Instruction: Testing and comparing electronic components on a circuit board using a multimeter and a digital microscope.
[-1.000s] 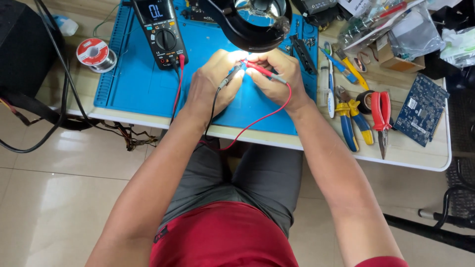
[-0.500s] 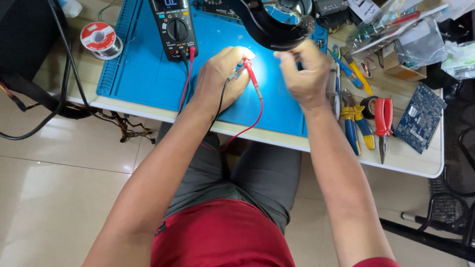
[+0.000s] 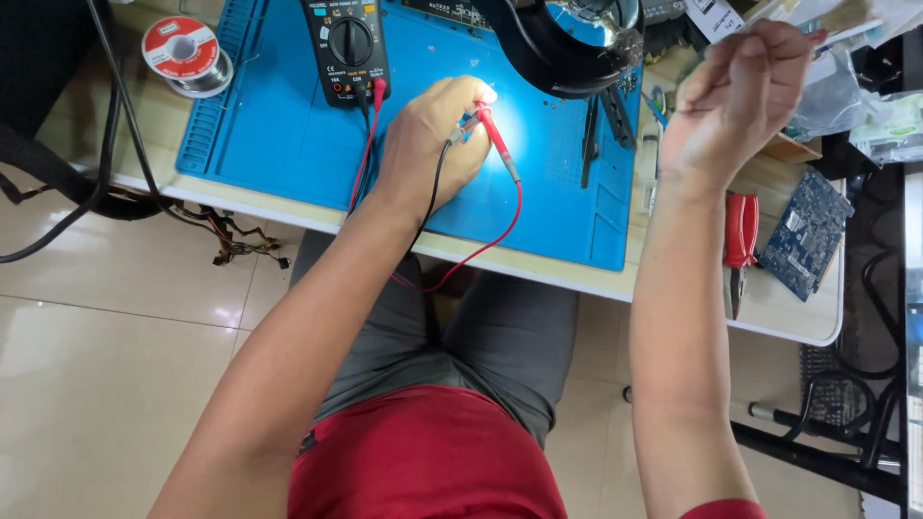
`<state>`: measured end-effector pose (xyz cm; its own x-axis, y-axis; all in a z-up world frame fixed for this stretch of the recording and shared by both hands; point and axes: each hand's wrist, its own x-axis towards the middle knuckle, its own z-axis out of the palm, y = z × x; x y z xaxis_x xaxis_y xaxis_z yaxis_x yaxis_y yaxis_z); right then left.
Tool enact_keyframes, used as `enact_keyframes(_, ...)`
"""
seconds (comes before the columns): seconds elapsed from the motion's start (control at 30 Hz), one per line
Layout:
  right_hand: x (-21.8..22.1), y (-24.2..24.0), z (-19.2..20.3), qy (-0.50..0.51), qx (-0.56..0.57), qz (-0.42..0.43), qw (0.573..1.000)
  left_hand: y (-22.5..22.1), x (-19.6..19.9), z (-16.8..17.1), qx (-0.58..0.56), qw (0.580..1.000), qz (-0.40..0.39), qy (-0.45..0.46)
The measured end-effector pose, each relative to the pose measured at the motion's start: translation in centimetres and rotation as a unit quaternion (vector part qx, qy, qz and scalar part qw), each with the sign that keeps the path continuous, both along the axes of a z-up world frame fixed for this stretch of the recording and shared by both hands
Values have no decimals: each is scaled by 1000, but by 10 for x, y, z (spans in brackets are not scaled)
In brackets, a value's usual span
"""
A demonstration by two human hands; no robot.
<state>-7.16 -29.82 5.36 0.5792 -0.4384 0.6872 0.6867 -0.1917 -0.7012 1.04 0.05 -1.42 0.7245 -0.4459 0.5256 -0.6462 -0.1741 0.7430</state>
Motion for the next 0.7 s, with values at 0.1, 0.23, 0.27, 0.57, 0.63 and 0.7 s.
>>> enact_keyframes(0.1, -3, -22, -4, -4, 43, 22, 999, 1, 0, 0, -11, 1000, -3, 0)
enact_keyframes(0.23, -9, -31, -6, -1, 86, 42, 995, 1, 1, -1, -6, 1000, 1, 3)
enact_keyframes(0.27, -11, -31, -5, 2, 95, 47, 994, 1, 1, 0, -10, 1000, 3, 1)
enact_keyframes(0.57, -71, 43, 19, 40, 29, 94, 994, -2, 0, -4, -35, 999, 14, 33)
enact_keyframes(0.63, -120, 68, 4, 72, 9, 84, 994, -2, 1, -4, -38, 999, 14, 34)
enact_keyframes(0.7, -185, 87, -31, 80, -6, 143, 987, -1, 1, -6, -40, 999, 17, 21)
